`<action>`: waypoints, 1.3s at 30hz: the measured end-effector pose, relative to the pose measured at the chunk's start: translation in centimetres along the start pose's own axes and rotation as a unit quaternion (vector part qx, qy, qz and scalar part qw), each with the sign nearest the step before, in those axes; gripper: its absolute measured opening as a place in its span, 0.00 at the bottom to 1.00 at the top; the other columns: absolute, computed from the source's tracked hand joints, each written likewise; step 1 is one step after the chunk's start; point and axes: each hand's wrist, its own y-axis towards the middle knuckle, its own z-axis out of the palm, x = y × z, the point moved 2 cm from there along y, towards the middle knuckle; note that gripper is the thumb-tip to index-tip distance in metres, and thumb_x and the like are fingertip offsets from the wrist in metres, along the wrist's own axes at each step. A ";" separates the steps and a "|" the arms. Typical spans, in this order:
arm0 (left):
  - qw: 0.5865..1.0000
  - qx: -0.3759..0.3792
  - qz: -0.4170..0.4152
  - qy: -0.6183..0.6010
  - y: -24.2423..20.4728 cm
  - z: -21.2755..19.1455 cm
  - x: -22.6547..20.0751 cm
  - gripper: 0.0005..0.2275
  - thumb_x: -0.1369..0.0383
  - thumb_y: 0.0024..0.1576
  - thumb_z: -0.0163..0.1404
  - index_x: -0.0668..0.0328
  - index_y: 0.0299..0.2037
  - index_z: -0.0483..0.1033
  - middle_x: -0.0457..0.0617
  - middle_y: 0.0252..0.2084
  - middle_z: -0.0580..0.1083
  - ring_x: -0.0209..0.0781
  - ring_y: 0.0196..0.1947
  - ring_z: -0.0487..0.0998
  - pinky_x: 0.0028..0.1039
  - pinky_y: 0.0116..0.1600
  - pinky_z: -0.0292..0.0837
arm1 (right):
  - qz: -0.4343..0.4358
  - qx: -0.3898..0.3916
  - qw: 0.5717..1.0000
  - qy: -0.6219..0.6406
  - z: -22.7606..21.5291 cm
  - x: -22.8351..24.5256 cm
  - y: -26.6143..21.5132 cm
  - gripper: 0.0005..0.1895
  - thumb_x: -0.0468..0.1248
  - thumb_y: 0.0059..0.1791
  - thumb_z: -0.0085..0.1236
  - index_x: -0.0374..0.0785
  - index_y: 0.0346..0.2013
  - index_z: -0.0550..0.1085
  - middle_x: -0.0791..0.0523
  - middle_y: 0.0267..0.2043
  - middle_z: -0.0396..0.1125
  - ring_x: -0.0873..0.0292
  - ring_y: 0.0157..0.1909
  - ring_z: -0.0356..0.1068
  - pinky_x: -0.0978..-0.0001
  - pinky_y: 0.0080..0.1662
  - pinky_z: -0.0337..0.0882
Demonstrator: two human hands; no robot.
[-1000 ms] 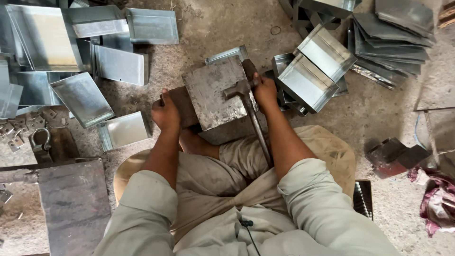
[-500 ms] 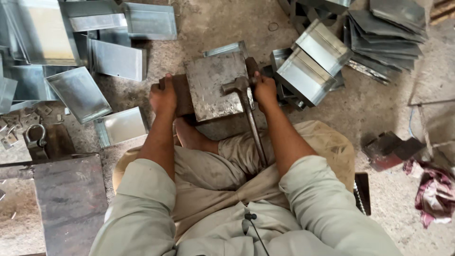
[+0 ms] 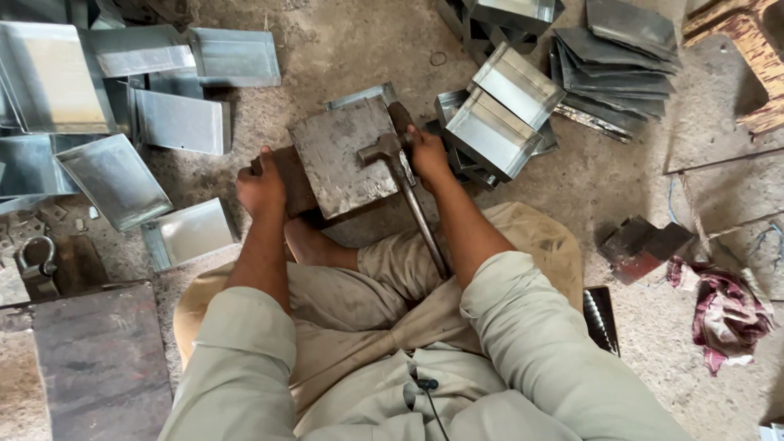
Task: The person sits on the floor and uses a hammer to strike the edges of small rectangular metal boxes placed on a metal block. They repeatedly pick up boxes, position them, hammer them, and place them into a pile.
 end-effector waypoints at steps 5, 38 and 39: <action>0.999 -0.012 0.023 0.025 0.6 0.1 -0.2 0.33 0.40 0.56 0.55 0.76 0.40 0.78 0.72 0.42 0.77 0.70 0.44 0.78 0.50 0.53 0.73 | -0.020 -0.018 0.999 -0.018 0.6 0.5 0.0 0.25 0.50 0.55 0.51 0.30 0.51 0.77 0.49 0.40 0.76 0.59 0.39 0.71 0.64 0.45 0.70; 0.942 -0.130 0.309 -0.028 -1.6 -4.9 -6.1 0.18 0.53 0.62 0.55 0.56 0.53 0.74 0.57 0.51 0.77 0.62 0.56 0.75 0.51 0.60 0.72 | -0.059 -0.166 0.864 -0.472 -11.7 6.7 -4.9 0.11 0.37 0.44 0.61 0.45 0.39 0.84 0.51 0.43 0.77 0.47 0.50 0.74 0.48 0.60 0.64; 0.954 -0.083 0.280 -0.064 -2.5 -5.3 -6.5 0.20 0.50 0.61 0.53 0.57 0.53 0.75 0.57 0.50 0.77 0.60 0.52 0.76 0.50 0.58 0.73 | -0.130 -0.178 0.865 -0.450 -11.7 7.4 -5.6 0.11 0.38 0.45 0.62 0.44 0.40 0.84 0.50 0.43 0.76 0.45 0.49 0.73 0.47 0.57 0.65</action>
